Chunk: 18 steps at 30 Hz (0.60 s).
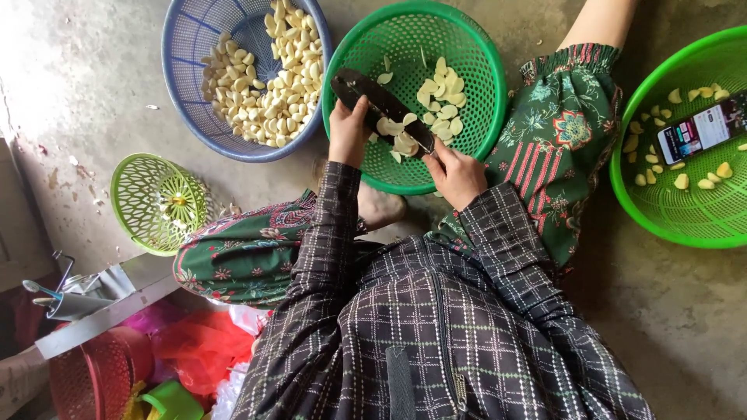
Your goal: A person sitting on the floor slices garlic cloves into thin pieces using a knife and places them into a green basket.
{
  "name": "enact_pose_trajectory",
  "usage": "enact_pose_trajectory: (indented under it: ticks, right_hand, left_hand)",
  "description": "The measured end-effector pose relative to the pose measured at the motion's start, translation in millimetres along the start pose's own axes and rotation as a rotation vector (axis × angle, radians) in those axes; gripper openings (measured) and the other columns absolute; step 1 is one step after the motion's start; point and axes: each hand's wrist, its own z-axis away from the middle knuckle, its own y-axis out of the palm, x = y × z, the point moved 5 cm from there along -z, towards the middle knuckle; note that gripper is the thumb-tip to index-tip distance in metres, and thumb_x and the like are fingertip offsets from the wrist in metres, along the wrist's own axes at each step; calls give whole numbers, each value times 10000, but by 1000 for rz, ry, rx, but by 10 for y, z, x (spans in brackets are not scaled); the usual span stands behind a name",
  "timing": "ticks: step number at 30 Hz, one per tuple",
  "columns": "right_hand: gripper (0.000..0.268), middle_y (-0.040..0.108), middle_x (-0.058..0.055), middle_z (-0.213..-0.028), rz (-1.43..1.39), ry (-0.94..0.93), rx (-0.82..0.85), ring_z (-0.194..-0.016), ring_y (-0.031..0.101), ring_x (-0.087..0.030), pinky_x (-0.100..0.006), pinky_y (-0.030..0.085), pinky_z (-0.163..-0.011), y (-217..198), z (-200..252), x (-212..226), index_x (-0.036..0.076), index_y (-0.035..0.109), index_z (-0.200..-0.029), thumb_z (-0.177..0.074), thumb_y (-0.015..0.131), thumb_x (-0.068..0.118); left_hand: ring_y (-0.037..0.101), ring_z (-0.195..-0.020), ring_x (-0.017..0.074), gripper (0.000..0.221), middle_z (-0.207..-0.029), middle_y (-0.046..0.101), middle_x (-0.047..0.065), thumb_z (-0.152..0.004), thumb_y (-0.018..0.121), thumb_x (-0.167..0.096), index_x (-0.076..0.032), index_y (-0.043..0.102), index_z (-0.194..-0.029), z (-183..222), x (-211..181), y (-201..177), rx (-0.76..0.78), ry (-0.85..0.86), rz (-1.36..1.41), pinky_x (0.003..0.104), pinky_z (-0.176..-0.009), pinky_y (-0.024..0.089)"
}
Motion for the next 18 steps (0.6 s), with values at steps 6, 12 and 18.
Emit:
enact_pose_trajectory:
  ticks: [6, 12, 18]
  right_hand:
    - [445, 740, -162, -845, 3, 3, 1, -760, 740, -360, -475, 618, -594, -53, -43, 44, 78, 702, -1317, -1034, 660, 418]
    - [442, 735, -169, -866, 11, 2, -10, -774, 734, -376, -489, 606, -584, -22, -25, -4, 74, 695, -1322, -1018, 684, 394]
    - [425, 743, -170, -868, -21, 55, 21, -773, 741, -357, -467, 614, -596, 45, -36, -77, 63, 705, -1316, -1018, 697, 367]
  left_hand:
    - [734, -937, 225, 355, -1076, 735, 130, -972, 757, -93, -16, 582, -1271, -100, 150, -54, 40, 23, 54, 473, -795, 651]
    - [751, -805, 162, 462, -1010, 765, 103, -1014, 704, -227, -57, 503, -1394, -54, 38, 19, 73, 46, -186, 344, -624, 688]
    - [778, -848, 295, 512, -950, 771, 196, -953, 761, -294, -103, 531, -1369, 10, -125, 77, -26, 171, -512, 450, -658, 675]
